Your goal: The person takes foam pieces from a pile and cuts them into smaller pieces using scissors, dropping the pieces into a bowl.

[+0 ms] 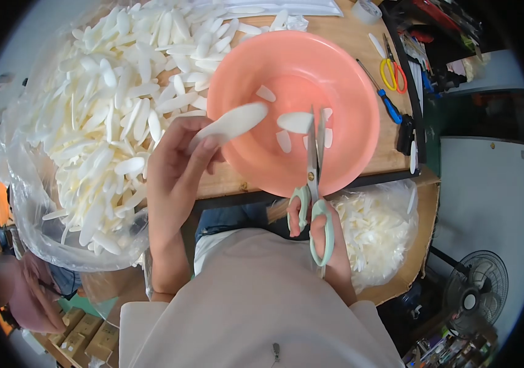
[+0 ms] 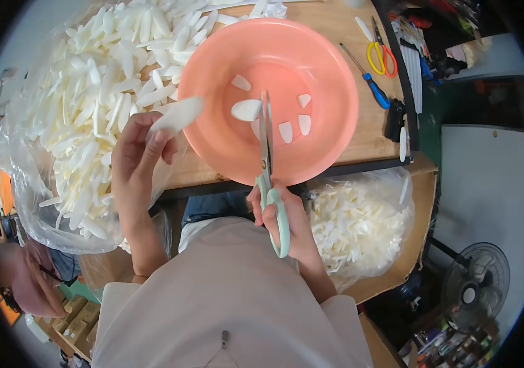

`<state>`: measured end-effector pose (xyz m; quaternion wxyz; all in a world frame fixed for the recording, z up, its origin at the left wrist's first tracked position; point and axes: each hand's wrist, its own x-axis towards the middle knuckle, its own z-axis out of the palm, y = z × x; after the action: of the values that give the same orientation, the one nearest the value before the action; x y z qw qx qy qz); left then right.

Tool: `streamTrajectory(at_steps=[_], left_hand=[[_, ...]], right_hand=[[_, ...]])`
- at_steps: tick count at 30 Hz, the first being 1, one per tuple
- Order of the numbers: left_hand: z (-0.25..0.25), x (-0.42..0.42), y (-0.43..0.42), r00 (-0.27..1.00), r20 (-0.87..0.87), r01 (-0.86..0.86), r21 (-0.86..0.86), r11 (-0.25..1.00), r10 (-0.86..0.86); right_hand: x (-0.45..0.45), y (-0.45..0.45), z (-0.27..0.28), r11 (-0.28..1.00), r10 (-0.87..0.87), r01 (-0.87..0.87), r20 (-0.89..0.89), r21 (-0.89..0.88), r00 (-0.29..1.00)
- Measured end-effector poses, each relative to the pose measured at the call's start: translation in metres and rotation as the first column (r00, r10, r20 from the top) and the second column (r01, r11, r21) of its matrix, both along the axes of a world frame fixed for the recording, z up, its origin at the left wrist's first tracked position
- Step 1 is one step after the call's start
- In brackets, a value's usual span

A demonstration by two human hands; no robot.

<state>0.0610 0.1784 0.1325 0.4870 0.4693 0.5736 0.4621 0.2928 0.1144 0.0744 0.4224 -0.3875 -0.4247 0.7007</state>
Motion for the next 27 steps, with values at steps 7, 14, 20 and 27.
streamTrajectory(at_steps=[7, 14, 20, 27], left_hand=[[-0.009, 0.037, 0.045, 0.883, 0.370, 0.265, 0.113, 0.958, -0.288], [-0.043, 0.038, 0.050, 0.978, 0.138, 0.149, 0.066, 0.987, -0.157], [-0.016, 0.031, 0.049, 0.903, 0.385, 0.218, -0.025, 0.976, -0.192], [-0.001, 0.048, 0.043, 0.934, 0.270, 0.242, 0.005, 0.970, -0.234]], right_hand=[[-0.002, -0.003, 0.008, 1.000, 0.019, -0.020, 0.083, 0.010, 0.996], [0.011, -0.001, 0.001, 0.998, -0.059, 0.061, 0.069, -0.018, 0.996], [0.003, 0.002, 0.014, 0.999, 0.046, -0.041, 0.272, -0.024, 0.961], [0.000, 0.005, 0.015, 0.998, 0.021, -0.040, 0.293, 0.058, 0.956]])
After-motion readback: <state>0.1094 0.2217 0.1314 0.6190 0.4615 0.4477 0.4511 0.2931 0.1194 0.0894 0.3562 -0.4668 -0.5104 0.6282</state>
